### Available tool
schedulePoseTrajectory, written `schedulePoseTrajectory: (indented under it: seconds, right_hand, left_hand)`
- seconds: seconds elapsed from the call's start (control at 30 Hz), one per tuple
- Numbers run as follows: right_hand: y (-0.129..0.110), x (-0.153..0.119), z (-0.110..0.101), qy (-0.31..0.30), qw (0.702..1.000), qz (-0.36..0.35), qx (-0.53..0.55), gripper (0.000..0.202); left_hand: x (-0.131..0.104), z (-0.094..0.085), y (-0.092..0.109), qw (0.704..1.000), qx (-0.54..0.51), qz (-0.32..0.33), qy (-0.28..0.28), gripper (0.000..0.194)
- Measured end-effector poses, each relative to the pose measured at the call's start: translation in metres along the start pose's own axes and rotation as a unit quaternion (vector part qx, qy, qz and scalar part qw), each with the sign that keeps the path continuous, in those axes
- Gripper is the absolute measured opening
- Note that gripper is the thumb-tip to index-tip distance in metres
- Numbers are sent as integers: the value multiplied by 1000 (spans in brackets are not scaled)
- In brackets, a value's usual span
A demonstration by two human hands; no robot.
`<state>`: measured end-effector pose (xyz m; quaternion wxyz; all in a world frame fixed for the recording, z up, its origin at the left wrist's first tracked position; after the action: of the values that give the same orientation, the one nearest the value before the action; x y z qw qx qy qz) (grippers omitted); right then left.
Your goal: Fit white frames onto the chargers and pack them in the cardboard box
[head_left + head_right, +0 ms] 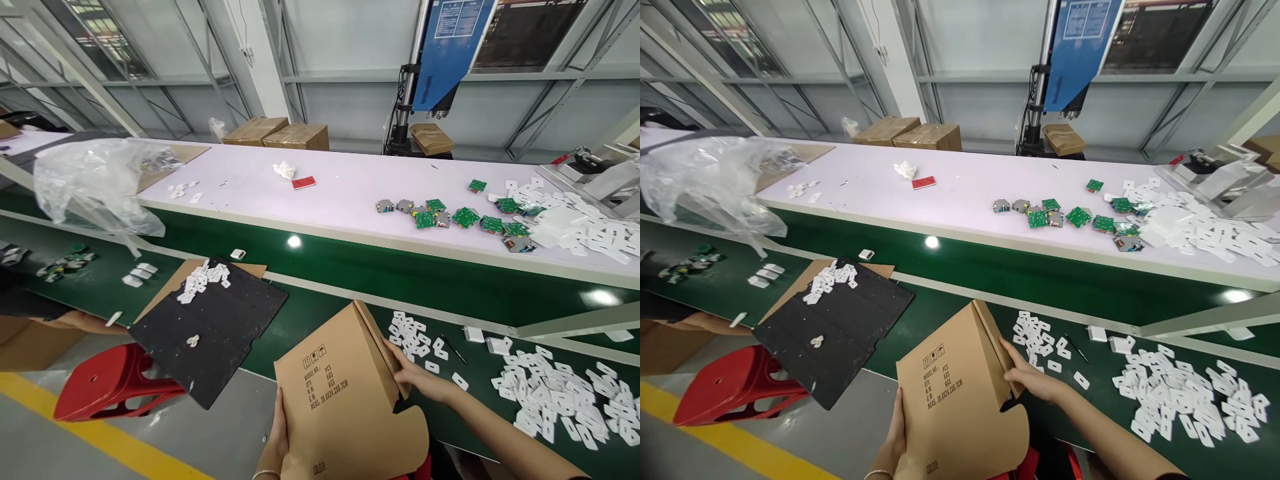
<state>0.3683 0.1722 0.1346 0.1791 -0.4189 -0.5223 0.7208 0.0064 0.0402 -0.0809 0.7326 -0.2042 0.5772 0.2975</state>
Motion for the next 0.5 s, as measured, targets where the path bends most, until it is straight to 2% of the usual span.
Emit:
schedulePoseTrajectory:
  seconds: [0.07, 0.2, 0.33, 0.43, 0.5]
  right_hand:
    - [-5, 10, 5, 55, 997, -23, -53, 96]
    - [-21, 43, 15, 77, 980, -38, -177, 114]
    - [-35, 63, 7, 91, 975, -5, -200, 115]
    - [-40, 65, 5, 94, 974, -17, -207, 119]
    - [-39, 63, 2, 105, 973, -9, -205, 111]
  left_hand:
    - [-1, 3, -2, 1000, -7, 5, 9, 96]
    - [-2, 15, -9, 999, -40, -5, 12, 100]
    - [-1, 26, -7, 998, -59, -1, -3, 102]
    - [3, 28, -6, 998, -58, -15, -24, 104]
    - [8, 27, -6, 997, -62, -16, -39, 105]
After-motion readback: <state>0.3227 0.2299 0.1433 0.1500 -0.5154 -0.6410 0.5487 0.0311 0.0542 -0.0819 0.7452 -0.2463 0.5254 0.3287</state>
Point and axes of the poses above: each hand's wrist, its own x-axis towards the middle knuckle, its own z-axis out of the palm, y = z × x, the point moved 6 cm from there along x, towards the middle knuckle, and after that the axes turned 11 degrees about -z, right-handed, at the moved point
